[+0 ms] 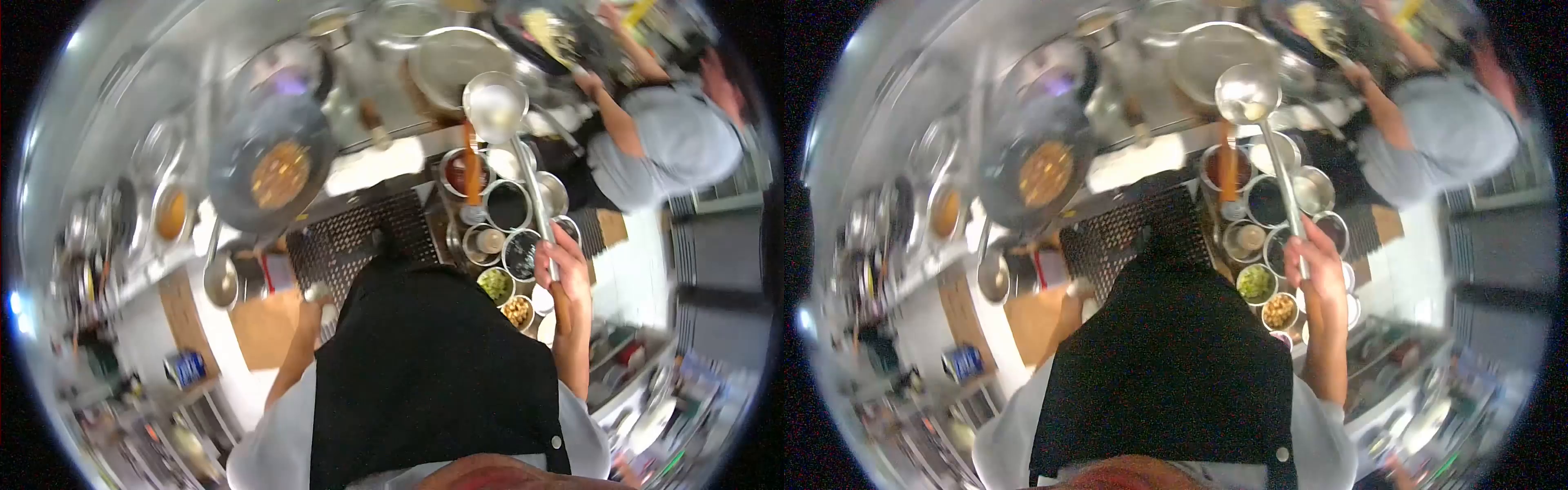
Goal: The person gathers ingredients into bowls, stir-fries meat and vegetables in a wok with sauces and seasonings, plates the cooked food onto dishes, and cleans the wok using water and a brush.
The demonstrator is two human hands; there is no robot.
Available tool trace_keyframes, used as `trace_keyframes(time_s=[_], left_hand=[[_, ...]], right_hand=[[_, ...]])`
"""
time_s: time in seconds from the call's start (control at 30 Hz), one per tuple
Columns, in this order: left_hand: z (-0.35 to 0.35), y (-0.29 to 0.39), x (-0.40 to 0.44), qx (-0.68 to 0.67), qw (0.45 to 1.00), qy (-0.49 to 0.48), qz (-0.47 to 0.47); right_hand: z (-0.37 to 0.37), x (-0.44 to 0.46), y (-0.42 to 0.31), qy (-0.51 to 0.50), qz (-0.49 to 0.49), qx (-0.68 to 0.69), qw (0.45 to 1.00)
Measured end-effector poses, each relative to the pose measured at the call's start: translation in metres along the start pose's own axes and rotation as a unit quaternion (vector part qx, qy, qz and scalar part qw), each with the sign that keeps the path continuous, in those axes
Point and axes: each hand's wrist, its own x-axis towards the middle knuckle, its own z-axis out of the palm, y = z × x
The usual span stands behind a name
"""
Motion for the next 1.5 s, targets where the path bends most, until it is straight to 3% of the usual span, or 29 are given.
trace_keyframes(time_s=[0.03,0.13,0.23,0.3,0.33,0.43,0.5,0.6,0.7,0.83,0.87,0.9,0.97,1.03,1.1,1.2,1.3,1.33,1.37,1.4,1.43,1.5], left_hand=[[0.01,0.045,-0.031,-0.015,0.997,0.067,-0.03],[0.006,0.074,-0.038,-0.123,0.984,0.126,0.01],[0.002,0.119,-0.038,-0.267,0.958,0.104,0.016],[-0.01,0.126,-0.023,-0.402,0.911,0.088,0.031],[-0.011,0.154,-0.034,-0.412,0.907,0.084,0.031],[-0.031,0.187,-0.023,-0.452,0.891,0.028,0.044],[-0.033,0.233,-0.02,-0.42,0.904,0.085,-0.006],[-0.045,0.244,0.047,-0.425,0.902,0.07,-0.013],[-0.053,0.277,0.056,-0.434,0.897,0.087,0.01],[-0.079,0.326,0.119,-0.463,0.886,0.016,0.029],[-0.084,0.345,0.12,-0.411,0.906,0.027,0.096],[-0.087,0.355,0.138,-0.411,0.906,0.019,0.102],[-0.088,0.367,0.181,-0.408,0.904,0.028,0.123],[-0.099,0.395,0.2,-0.382,0.919,0.027,0.098],[-0.101,0.405,0.231,-0.371,0.924,0.016,0.09],[-0.098,0.404,0.277,-0.373,0.919,0.006,0.125],[-0.101,0.418,0.28,-0.341,0.933,0.027,0.111],[-0.105,0.422,0.279,-0.339,0.933,0.03,0.114],[-0.107,0.424,0.277,-0.343,0.932,0.025,0.111],[-0.108,0.425,0.277,-0.348,0.931,0.018,0.108],[-0.109,0.425,0.283,-0.349,0.931,0.018,0.108],[-0.106,0.415,0.303,-0.339,0.932,0.022,0.129]], right_hand=[[0.011,0.008,0.005,-0.043,-0.001,0.004,0.999],[0.07,0.032,0.014,-0.135,0.051,0.018,0.989],[0.138,0.072,0.037,-0.207,0.12,-0.03,0.971],[0.179,0.103,0.058,-0.243,0.146,-0.077,0.956],[0.193,0.126,0.071,-0.292,0.141,-0.117,0.939],[0.254,0.156,0.081,-0.311,0.123,-0.247,0.91],[0.285,0.161,0.078,-0.317,0.107,-0.277,0.901],[0.328,0.163,0.069,-0.3,0.085,-0.314,0.897],[0.358,0.18,0.069,-0.279,0.063,-0.334,0.898],[0.395,0.218,0.088,-0.256,0.067,-0.341,0.902],[0.41,0.228,0.092,-0.24,0.062,-0.35,0.903],[0.414,0.248,0.105,-0.242,0.05,-0.344,0.906],[0.432,0.272,0.131,-0.155,0.026,-0.443,0.883],[0.436,0.287,0.159,-0.156,0.0,-0.452,0.878],[0.465,0.289,0.149,-0.195,0.048,-0.429,0.881],[0.495,0.359,0.144,-0.221,0.035,-0.442,0.869],[0.49,0.431,0.168,-0.183,0.007,-0.503,0.845],[0.467,0.459,0.199,-0.148,-0.234,-0.551,0.787],[0.453,0.47,0.217,-0.101,-0.459,-0.563,0.68],[0.448,0.447,0.216,-0.087,-0.276,-0.582,0.76],[0.441,0.425,0.217,-0.087,-0.276,-0.582,0.76],[0.436,0.389,0.21,-0.147,-0.153,-0.55,0.808]])
